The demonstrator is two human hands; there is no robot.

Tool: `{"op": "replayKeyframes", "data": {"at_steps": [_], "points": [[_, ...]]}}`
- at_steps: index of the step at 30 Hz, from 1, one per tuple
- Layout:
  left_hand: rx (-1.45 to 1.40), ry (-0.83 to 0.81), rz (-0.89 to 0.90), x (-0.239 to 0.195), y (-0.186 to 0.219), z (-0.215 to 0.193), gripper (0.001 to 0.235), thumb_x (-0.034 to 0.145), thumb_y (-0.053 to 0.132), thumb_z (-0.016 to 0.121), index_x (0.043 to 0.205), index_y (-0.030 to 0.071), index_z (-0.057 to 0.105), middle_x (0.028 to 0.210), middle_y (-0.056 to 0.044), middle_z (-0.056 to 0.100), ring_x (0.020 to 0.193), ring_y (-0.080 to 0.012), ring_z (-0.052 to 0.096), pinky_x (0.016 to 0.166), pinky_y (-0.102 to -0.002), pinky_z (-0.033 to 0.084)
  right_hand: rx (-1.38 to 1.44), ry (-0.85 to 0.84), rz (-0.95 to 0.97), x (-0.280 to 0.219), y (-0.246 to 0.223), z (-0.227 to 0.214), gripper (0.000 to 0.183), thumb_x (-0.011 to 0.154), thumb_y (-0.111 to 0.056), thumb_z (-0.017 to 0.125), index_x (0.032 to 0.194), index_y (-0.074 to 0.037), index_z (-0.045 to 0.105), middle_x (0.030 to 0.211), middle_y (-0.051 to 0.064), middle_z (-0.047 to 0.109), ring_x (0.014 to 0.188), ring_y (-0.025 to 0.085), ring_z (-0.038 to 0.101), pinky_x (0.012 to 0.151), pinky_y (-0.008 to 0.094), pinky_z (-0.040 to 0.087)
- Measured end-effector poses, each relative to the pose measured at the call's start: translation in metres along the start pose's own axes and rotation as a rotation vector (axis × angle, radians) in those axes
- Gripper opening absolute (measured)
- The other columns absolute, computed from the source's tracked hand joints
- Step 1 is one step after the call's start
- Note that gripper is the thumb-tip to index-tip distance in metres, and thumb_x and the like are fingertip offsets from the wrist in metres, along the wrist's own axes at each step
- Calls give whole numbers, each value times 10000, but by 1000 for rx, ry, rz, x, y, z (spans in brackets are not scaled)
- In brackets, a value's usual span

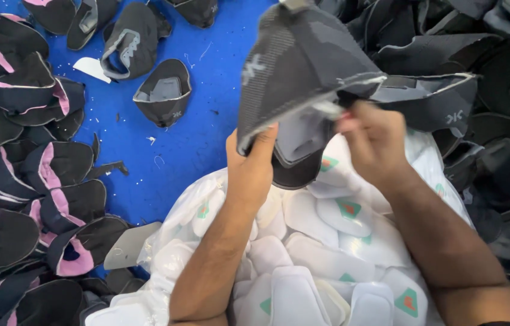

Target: Trimming excess threads and fabric from shoe uppers using thread snips.

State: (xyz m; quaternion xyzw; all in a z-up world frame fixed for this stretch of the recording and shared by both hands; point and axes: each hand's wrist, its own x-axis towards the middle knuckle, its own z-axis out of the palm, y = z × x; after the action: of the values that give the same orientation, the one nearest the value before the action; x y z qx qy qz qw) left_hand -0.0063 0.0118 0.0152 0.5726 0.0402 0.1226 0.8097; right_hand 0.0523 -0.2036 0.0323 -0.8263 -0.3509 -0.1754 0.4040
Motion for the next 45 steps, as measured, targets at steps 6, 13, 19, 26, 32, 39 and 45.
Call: {"op": "replayKeyframes", "data": {"at_steps": [6, 13, 19, 26, 32, 39, 45], "points": [[-629, 42, -47, 15, 20, 10, 560, 1073, 407, 527, 1491, 37, 480, 1490, -101, 547, 1348, -221, 552, 1164, -400, 431, 1010, 365, 110, 0, 19, 1, 403, 1068, -448, 635, 954, -82, 508, 722, -24, 505, 587, 26, 415, 549, 149, 325], [-717, -7, -127, 14, 34, 8, 630, 1089, 511, 432, 1475, 17, 494, 1451, -135, 573, 1311, -278, 578, 1138, -443, 451, 533, 274, 257, 12, 3, 14, 345, 1033, -165, 768, 1112, -82, 442, 1033, -33, 440, 836, 39, 387, 710, 178, 353], [-814, -127, -222, 12, 38, 7, 609, 1081, 439, 463, 1489, -14, 484, 1456, -165, 576, 1326, -301, 572, 1153, -447, 439, 1173, 74, 661, 21, -23, 9, 265, 938, -117, 665, 1183, -24, 628, 1103, 41, 689, 971, 108, 676, 873, 284, 565], [-832, -242, -221, 5, 26, 18, 622, 1091, 411, 438, 1537, -22, 443, 1510, -177, 544, 1388, -306, 540, 1211, -460, 400, 1199, 359, 523, 11, -11, 20, 104, 1056, -68, 631, 1148, -28, 604, 1126, 68, 688, 990, 119, 663, 922, 305, 561], [-875, -356, -219, 0, 31, 13, 723, 1112, 524, 393, 1612, 3, 361, 1376, -199, 634, 1271, -308, 588, 1119, -434, 458, 1196, 357, 507, 9, -12, 20, 88, 1051, -69, 629, 1113, -42, 573, 1120, 53, 678, 998, 105, 653, 941, 305, 558], [-797, -493, -160, 0, 28, 5, 881, 1097, 657, 356, 1612, -55, 287, 799, -111, 628, 1098, -232, 609, 1031, -319, 476, 1214, 224, 506, 2, -18, 20, 267, 1044, -112, 655, 1274, 10, 594, 1218, 80, 690, 1098, 140, 665, 1004, 331, 542], [-563, -543, 29, -4, 34, 9, 926, 1073, 687, 457, 1592, -65, 305, 792, -82, 619, 1124, -210, 582, 1021, -309, 427, 1197, 186, 395, 1, -17, 17, 359, 1073, -165, 692, 1367, 8, 577, 1314, 86, 680, 1163, 149, 658, 1104, 336, 519]]}}
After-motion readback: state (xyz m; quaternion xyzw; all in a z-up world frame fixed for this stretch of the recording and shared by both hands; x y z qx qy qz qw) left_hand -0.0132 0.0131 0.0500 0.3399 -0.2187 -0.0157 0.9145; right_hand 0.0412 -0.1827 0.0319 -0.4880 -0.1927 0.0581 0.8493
